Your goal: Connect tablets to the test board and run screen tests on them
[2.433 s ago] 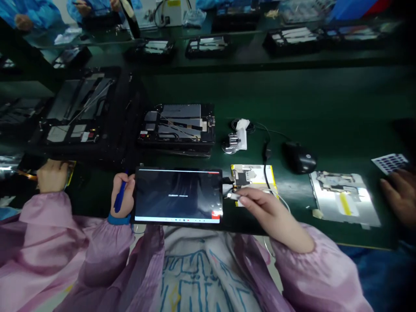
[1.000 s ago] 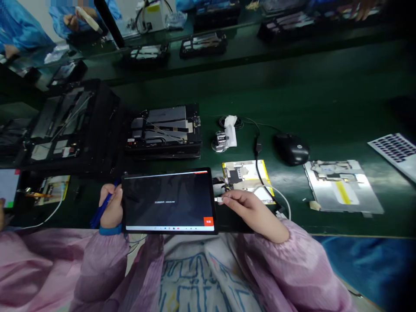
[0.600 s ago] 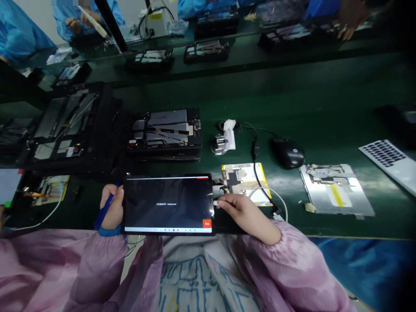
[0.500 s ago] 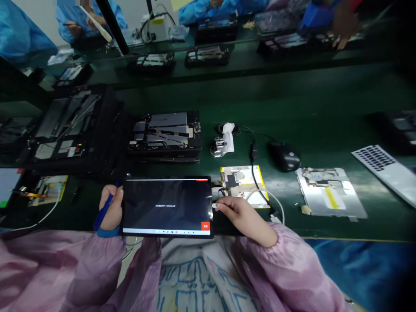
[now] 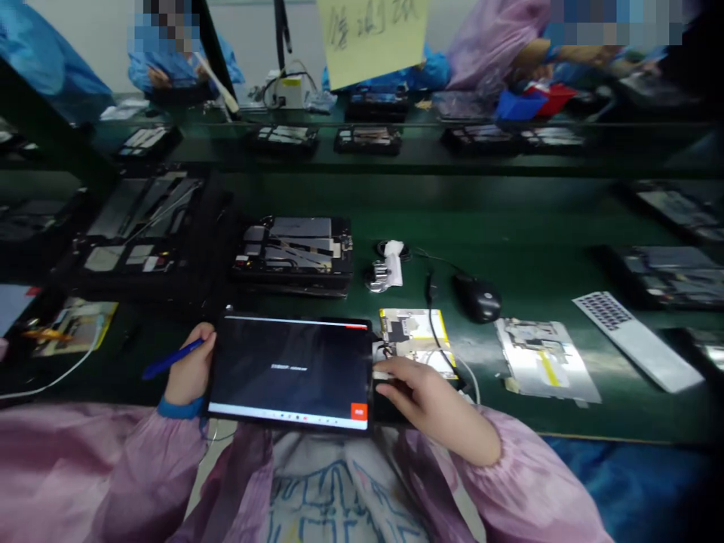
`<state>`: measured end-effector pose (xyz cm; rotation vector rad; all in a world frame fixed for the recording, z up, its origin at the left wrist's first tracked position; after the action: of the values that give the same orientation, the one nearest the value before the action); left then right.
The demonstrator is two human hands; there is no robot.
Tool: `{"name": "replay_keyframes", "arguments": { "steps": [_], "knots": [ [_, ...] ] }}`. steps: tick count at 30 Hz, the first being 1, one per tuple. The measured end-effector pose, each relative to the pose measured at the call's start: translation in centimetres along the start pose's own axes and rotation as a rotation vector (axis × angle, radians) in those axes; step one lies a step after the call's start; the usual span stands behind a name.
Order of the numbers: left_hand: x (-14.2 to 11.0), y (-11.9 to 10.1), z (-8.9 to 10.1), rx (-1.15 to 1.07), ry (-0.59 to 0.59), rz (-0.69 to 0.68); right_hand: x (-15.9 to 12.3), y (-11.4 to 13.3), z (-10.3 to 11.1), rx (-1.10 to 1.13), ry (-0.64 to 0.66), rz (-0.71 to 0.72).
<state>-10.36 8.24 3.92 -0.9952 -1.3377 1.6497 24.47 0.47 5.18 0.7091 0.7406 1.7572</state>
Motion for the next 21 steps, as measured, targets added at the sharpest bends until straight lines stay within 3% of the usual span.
{"name": "replay_keyframes", "arguments": {
  "steps": [5, 10, 15, 21],
  "knots": [
    [-0.6, 1.7, -0.7, -0.307, 0.088, 0.291, -0.6, 0.1, -0.2, -0.189, -0.09, 0.224],
    [-1.0, 2.3, -1.0, -0.355, 0.09, 0.379, -0.5, 0.1, -0.8, -0.332, -0.128, 0.429],
    [-0.9, 2.2, -1.3, -0.39, 0.126, 0.389, -0.1, -0.1, -1.5, -0.555, -0.138, 0.583],
    [-0.1, 2.6, -1.0, -0.348, 0.104, 0.272, -0.1, -0.1, -1.7, -0.655, -0.147, 0.689]
  ]
}}
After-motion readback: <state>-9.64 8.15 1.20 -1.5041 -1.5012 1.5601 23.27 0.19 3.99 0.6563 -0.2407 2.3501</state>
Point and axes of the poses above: each hand's wrist, its own x-axis towards the middle knuckle, its own z-axis out of the back of the hand, y = z × x, the point moved 5 cm from there along x, towards the middle knuckle, and after that the axes turned 5 degrees about -y, right-handed, at the moved point
